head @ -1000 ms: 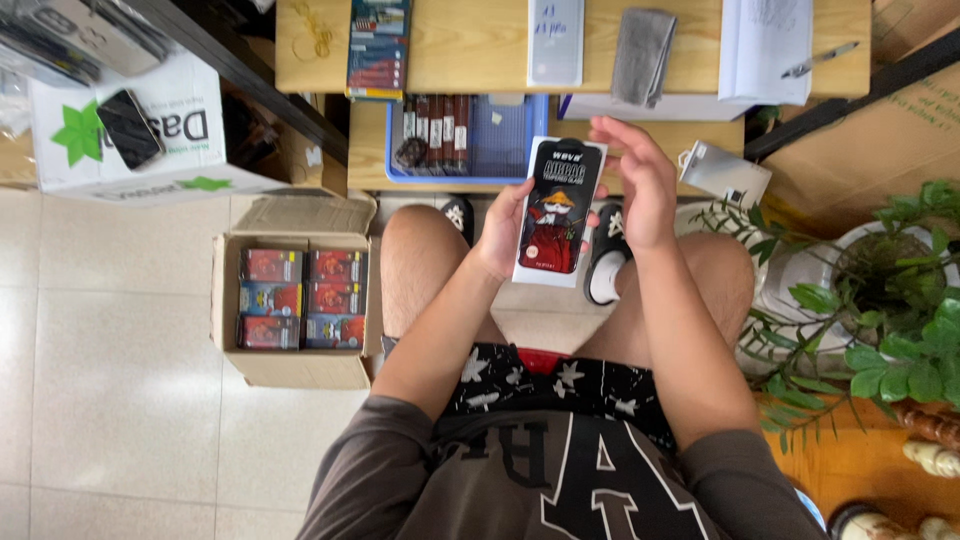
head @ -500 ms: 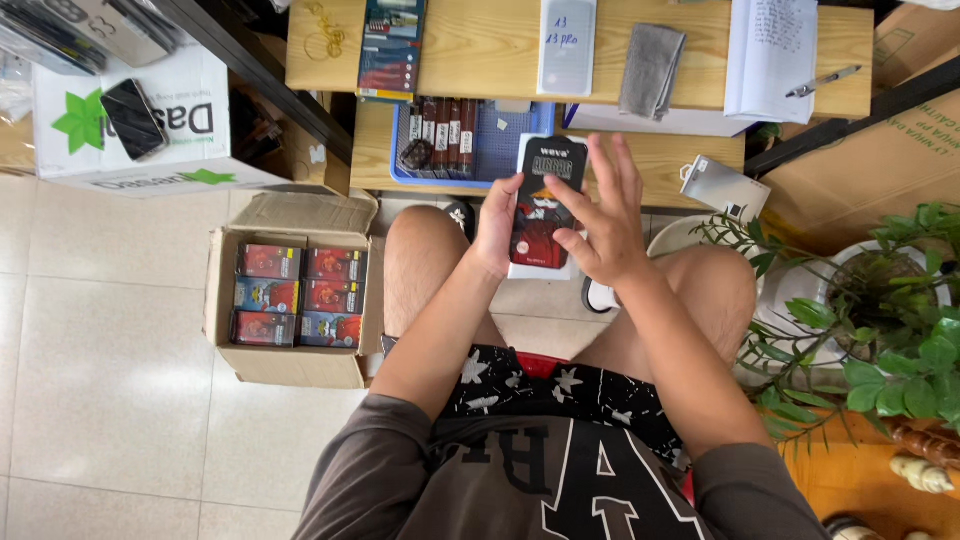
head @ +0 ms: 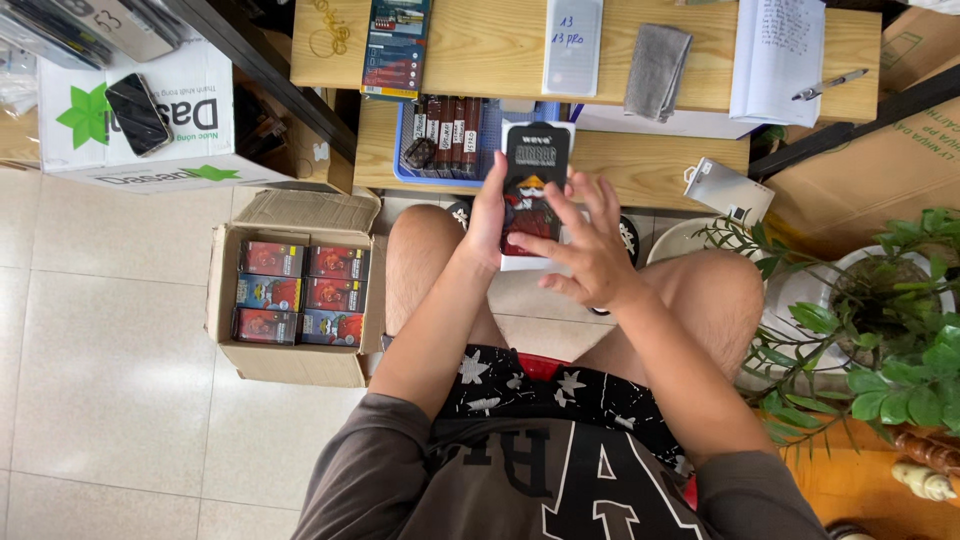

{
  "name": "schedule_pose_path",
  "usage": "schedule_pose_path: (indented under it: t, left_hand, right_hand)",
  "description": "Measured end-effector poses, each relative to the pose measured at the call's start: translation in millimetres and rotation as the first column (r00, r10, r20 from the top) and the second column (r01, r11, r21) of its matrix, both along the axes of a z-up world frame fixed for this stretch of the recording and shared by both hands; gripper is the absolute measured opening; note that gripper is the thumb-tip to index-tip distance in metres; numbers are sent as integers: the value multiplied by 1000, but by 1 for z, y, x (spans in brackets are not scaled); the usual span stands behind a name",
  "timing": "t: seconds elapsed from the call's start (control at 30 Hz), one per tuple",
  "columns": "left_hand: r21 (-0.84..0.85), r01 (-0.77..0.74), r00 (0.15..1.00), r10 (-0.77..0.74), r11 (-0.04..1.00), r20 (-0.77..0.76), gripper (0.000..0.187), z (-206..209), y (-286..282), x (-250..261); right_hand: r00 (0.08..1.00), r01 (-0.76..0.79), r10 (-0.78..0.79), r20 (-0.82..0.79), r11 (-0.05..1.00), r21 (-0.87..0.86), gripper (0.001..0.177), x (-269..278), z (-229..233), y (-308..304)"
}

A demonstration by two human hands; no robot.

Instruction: The person wipes mobile phone screen protectors with a cloth, inserts them into white paper sleeves, and organizes them on a wooden desk next to product boxes and handwritten notes.

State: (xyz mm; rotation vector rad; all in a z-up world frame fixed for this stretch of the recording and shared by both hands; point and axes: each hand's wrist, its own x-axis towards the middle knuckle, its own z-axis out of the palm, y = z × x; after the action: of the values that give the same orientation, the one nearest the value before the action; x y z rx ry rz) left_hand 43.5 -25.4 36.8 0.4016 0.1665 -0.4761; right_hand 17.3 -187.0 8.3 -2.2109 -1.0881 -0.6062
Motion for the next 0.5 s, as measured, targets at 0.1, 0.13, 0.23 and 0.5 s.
schedule_pose_path:
  t: [0.1,0.13,0.23,0.5]
  left_hand:
    - [60,36,998,-33,998,-53,77,-7,-3,1]
    - [62,40,998,-37,997,-45,77,5,-4,-1]
    - [88,45,991,-33,995,-133,60,7,-12,-14]
    - [57,130,991,-131,990,7,58,-2,-20,-18]
  right_hand:
    - [998,51,-51,32,999,20,63,16,1,-16]
    - [998,55,-55,39,998,23,63,24,0,-21]
    - [993,115,-117,24,991,71,63,39,-4,-36]
    - [976,212,-217,6,957,197,74,48,-5,-52]
